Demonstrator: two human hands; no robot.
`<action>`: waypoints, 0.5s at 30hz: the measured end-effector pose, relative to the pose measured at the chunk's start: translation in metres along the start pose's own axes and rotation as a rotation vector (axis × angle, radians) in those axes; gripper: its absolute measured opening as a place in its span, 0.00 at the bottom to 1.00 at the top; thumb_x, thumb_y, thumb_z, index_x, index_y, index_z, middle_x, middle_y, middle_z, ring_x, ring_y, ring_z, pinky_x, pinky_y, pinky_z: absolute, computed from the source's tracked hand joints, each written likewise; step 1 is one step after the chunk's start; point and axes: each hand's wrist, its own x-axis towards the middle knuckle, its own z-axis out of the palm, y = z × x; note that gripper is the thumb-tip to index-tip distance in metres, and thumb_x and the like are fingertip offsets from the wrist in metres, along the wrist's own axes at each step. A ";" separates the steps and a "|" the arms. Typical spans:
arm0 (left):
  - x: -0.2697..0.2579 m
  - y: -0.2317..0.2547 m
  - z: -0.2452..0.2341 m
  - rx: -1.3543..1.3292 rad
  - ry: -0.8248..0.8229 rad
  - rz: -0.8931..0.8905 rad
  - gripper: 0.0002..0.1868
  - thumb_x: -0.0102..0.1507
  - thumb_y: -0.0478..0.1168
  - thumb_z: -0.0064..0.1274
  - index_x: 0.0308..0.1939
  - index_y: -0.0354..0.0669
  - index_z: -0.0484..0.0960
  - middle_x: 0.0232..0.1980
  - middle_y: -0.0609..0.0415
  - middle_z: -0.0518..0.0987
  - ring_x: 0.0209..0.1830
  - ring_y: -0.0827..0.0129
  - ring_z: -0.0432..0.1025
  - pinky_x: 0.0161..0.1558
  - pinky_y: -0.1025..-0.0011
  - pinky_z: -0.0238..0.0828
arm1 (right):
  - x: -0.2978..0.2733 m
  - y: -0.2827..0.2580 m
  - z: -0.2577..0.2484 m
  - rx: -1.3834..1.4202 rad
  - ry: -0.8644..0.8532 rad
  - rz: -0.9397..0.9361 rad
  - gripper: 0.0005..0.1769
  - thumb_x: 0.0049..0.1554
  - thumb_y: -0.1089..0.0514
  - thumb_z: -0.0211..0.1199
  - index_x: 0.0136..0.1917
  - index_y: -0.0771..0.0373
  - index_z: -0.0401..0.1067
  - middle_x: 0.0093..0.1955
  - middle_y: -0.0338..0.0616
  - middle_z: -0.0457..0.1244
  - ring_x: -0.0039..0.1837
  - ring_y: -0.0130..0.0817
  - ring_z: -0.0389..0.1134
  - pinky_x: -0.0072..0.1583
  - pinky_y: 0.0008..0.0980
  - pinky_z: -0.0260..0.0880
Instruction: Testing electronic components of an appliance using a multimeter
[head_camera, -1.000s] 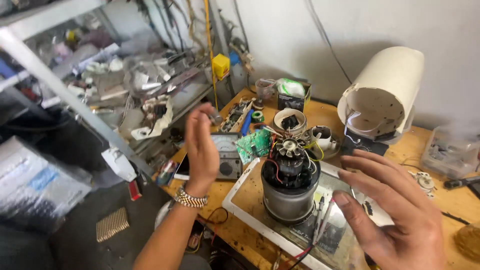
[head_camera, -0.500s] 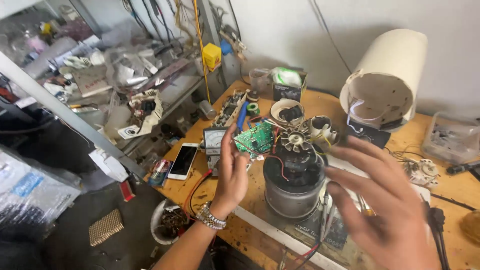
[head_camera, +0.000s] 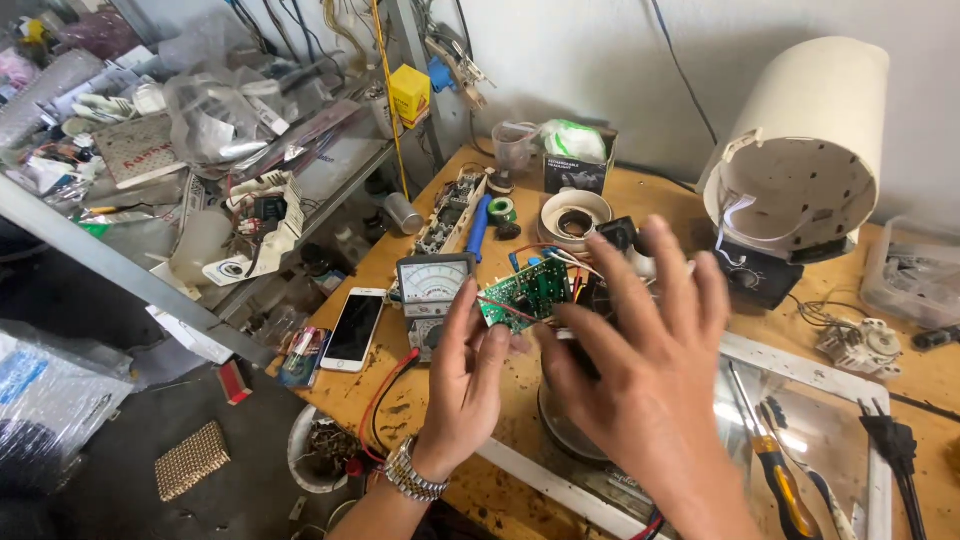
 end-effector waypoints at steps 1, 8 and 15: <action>0.002 -0.001 0.000 -0.051 -0.014 0.032 0.31 0.75 0.39 0.40 0.80 0.38 0.48 0.50 0.44 0.80 0.46 0.65 0.80 0.54 0.66 0.83 | 0.001 0.003 -0.001 -0.021 0.021 0.018 0.11 0.56 0.46 0.70 0.48 0.52 0.79 0.71 0.51 0.64 0.77 0.61 0.54 0.73 0.64 0.48; 0.001 -0.005 0.001 -0.092 0.007 -0.077 0.34 0.74 0.41 0.41 0.81 0.43 0.47 0.53 0.49 0.78 0.46 0.69 0.79 0.56 0.69 0.78 | 0.002 0.015 -0.013 0.118 -0.031 0.030 0.06 0.56 0.54 0.67 0.48 0.49 0.76 0.69 0.46 0.64 0.77 0.60 0.58 0.72 0.60 0.52; 0.002 -0.001 0.000 -0.147 0.009 -0.136 0.35 0.74 0.44 0.41 0.82 0.45 0.45 0.45 0.53 0.73 0.46 0.67 0.80 0.54 0.68 0.80 | -0.012 0.023 -0.040 0.273 -0.151 -0.058 0.16 0.53 0.47 0.67 0.52 0.53 0.78 0.71 0.50 0.63 0.79 0.59 0.57 0.74 0.64 0.55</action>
